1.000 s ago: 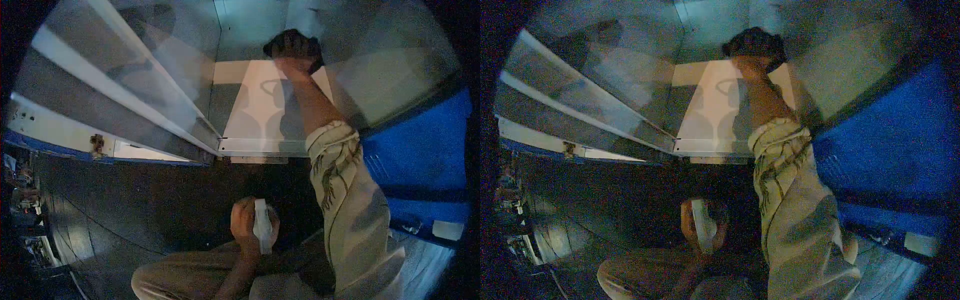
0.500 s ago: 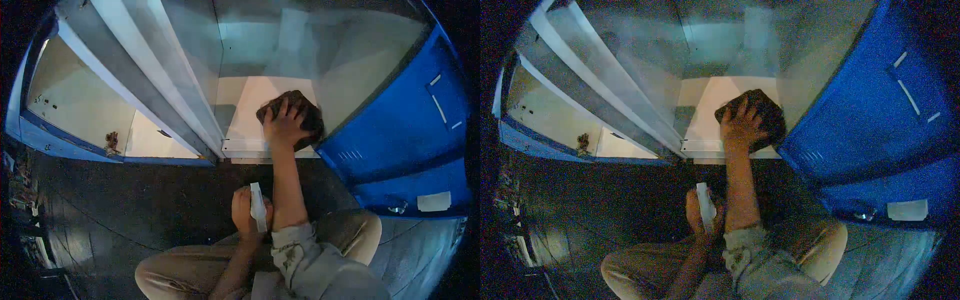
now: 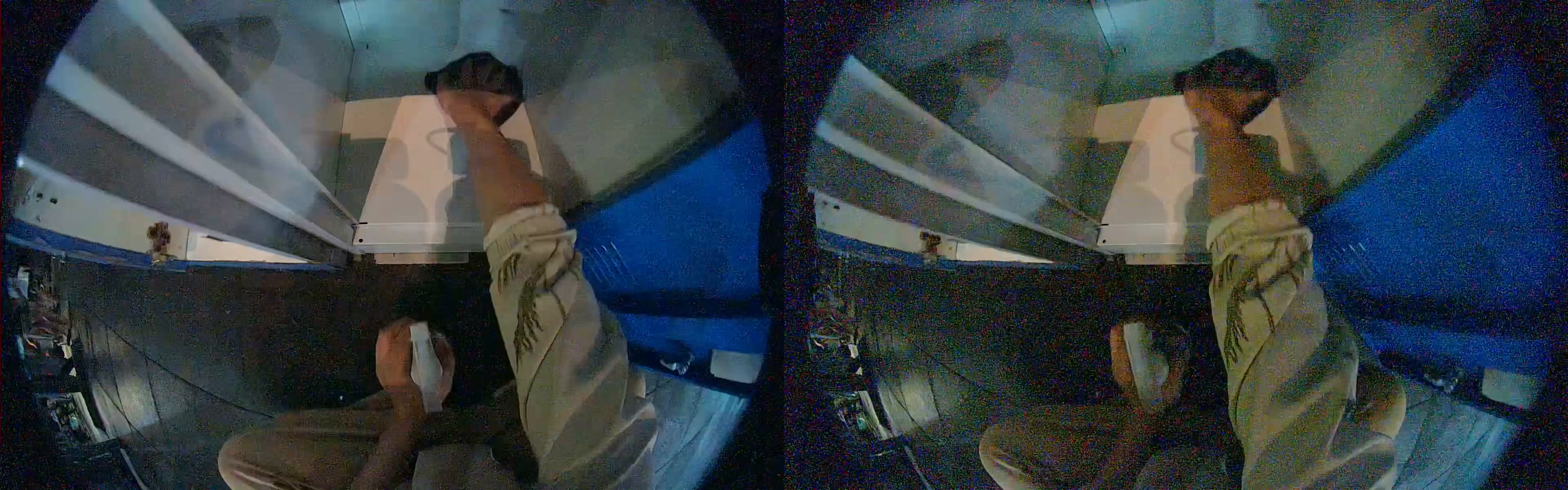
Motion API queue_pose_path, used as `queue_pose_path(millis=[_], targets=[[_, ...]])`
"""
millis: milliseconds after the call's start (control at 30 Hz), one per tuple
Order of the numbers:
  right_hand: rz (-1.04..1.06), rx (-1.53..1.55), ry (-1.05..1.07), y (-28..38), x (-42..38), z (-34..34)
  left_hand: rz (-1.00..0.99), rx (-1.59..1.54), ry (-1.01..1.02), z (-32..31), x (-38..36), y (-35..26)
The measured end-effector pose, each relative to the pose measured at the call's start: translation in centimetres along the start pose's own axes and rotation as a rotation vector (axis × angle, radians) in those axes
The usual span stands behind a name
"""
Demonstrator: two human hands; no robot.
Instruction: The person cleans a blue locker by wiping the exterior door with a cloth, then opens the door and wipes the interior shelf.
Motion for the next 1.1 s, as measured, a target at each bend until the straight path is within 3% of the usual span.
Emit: queue_pose_path(millis=[33, 67, 133, 200, 233, 300, 333, 367, 400, 433, 500, 567, 733, 800, 833, 1000, 1067, 1100], targets=[[0.025, -0.003, -0.033, 0.1, 1.0, -0.4, 0.028, -0.005, -0.004, -0.2, -0.1, 0.4], [0.018, 0.005, -0.107, 0.3, 2.2, -1.4, -0.117, 0.075, 0.015, 0.6, 0.0, 0.7], [-0.026, 0.033, -0.297, 1.0, 4.1, -3.3, -0.133, 0.028, 0.037, 1.3, -0.2, 1.3], [0.051, -0.192, -0.331, 1.3, 5.5, -4.7, 0.125, -0.234, 0.034, 1.5, -0.7, 1.8], [0.164, -0.436, -0.241, 1.4, 4.7, -1.9, 0.256, -0.366, 0.033, 1.5, -1.1, 1.9], [0.316, -0.517, -0.274, 0.5, 6.6, -3.1, 0.520, -0.632, 0.035, 1.4, -1.6, 1.9], [0.352, -0.350, -0.400, -1.0, 11.0, -7.6, 0.259, -0.363, 0.050, 1.4, -1.1, 1.4], [0.379, -0.269, -0.409, -1.2, 11.3, -7.5, -0.003, -0.093, 0.064, 1.5, -0.2, 0.8], [0.407, -0.188, -0.417, -1.3, 11.4, -7.3, -0.114, 0.036, 0.071, 1.4, -0.1, 0.7], [0.427, -0.197, -0.310, -0.4, 6.9, -2.3, -0.226, 0.165, 0.063, 1.3, 0.0, 0.7], [0.472, -0.261, -0.235, 0.0, 4.3, 0.8, -0.153, 0.141, 0.043, 0.2, -0.8, 3.8], [0.477, -0.314, -0.254, -0.3, 4.1, -0.4, -0.078, 0.115, 0.025, -0.7, -1.3, 5.8], [0.168, 0.019, -0.240, 0.9, 0.4, -3.4, -0.488, 0.221, -0.031, 1.6, 0.7, -0.3], [0.100, 0.092, -0.106, 1.6, -2.8, -2.3, -0.447, 0.273, 0.031, 1.6, 0.4, 0.5], [0.094, 0.063, 0.079, 1.7, -4.6, -1.0, -0.437, 0.289, 0.049, 1.5, 0.2, 0.8], [0.206, 0.212, -0.017, 2.3, -13.3, -0.4, -0.318, 0.141, 0.028, 1.5, 0.7, 0.2], [0.267, 0.128, 0.013, 3.3, -14.9, 0.7, 0.082, -0.497, -0.003, -1.1, -0.3, 6.0], [0.293, 0.090, 0.027, 3.5, -15.3, 1.2, 0.063, -0.484, 0.001, -1.1, -0.3, 5.8]])
Point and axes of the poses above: each hand's wrist, its own x-axis towards the middle knuckle, its own z-axis out of the back of the hand, y = z × x, the point moved 1 cm from there along x, towards the middle knuckle
